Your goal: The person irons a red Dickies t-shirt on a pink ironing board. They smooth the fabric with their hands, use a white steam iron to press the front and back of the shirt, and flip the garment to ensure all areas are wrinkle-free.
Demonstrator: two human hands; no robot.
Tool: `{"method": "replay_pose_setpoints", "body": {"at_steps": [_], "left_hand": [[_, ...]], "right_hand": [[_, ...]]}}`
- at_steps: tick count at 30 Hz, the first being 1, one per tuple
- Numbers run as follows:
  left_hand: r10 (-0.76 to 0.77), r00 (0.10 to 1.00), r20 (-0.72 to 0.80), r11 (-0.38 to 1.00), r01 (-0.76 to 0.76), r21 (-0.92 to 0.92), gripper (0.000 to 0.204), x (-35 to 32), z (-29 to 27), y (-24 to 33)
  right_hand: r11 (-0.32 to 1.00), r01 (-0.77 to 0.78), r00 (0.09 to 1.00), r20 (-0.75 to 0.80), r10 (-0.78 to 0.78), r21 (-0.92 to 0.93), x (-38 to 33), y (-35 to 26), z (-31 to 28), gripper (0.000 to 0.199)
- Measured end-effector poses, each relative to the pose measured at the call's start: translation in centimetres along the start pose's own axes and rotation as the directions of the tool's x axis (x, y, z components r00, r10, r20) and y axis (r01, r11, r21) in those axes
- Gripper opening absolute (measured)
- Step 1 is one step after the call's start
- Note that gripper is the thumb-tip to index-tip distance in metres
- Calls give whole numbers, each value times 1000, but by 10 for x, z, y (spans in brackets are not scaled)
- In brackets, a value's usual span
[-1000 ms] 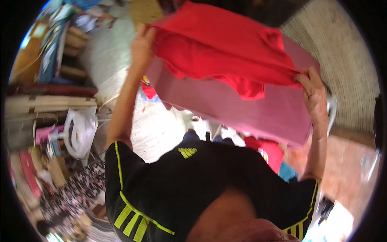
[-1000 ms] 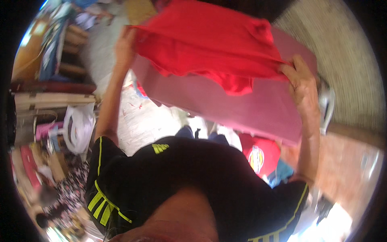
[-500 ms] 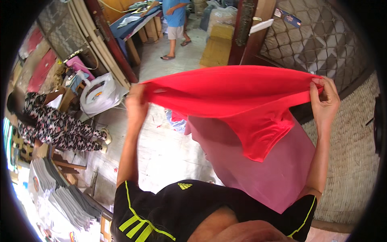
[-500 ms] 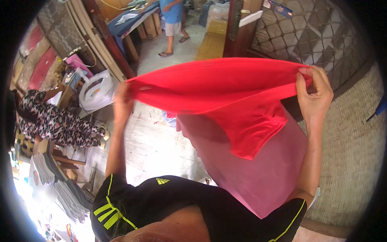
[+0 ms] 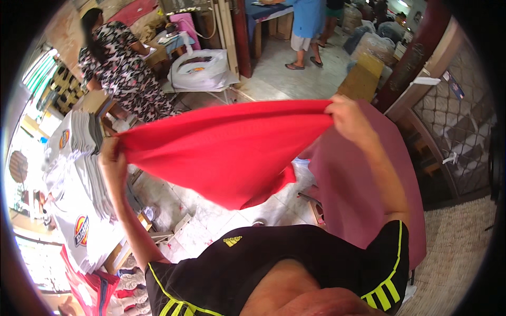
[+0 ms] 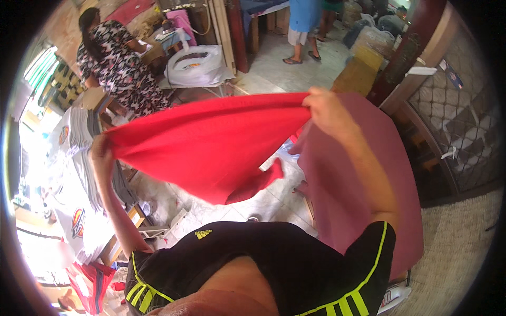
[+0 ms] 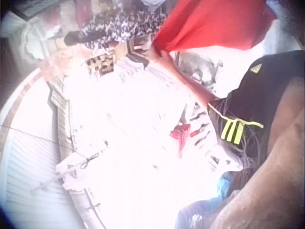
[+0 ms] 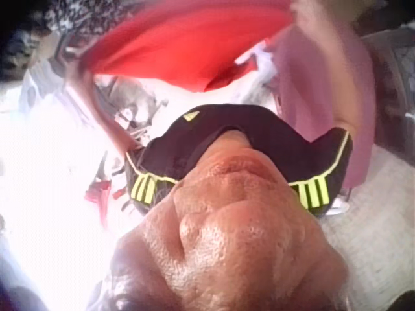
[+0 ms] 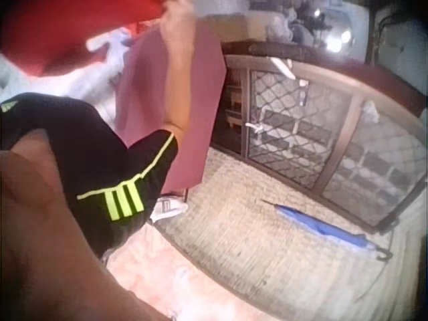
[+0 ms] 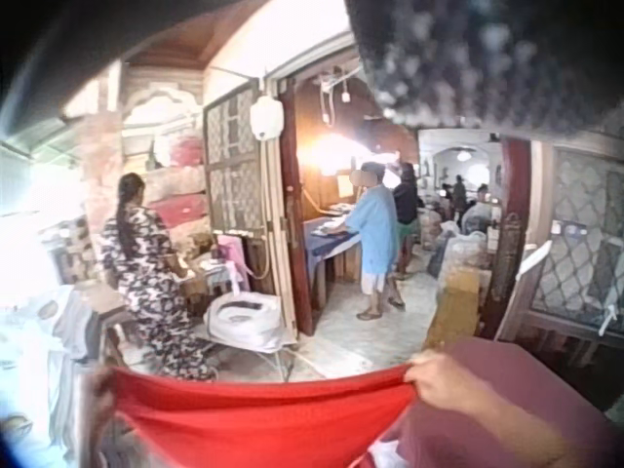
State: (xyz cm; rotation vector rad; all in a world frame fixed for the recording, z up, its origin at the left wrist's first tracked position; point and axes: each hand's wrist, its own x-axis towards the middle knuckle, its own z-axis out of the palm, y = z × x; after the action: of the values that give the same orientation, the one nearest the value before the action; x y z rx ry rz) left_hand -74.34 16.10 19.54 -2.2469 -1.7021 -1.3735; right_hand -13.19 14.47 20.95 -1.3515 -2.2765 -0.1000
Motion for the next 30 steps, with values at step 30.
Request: {"method": "replay_pose_setpoints", "body": {"at_steps": [30], "left_hand": [[-280,627,727,934,353,55,26,-234,97,-184]], "right_hand": [[953,-300,681,689,249,-48,-124,11,239,23]]}}
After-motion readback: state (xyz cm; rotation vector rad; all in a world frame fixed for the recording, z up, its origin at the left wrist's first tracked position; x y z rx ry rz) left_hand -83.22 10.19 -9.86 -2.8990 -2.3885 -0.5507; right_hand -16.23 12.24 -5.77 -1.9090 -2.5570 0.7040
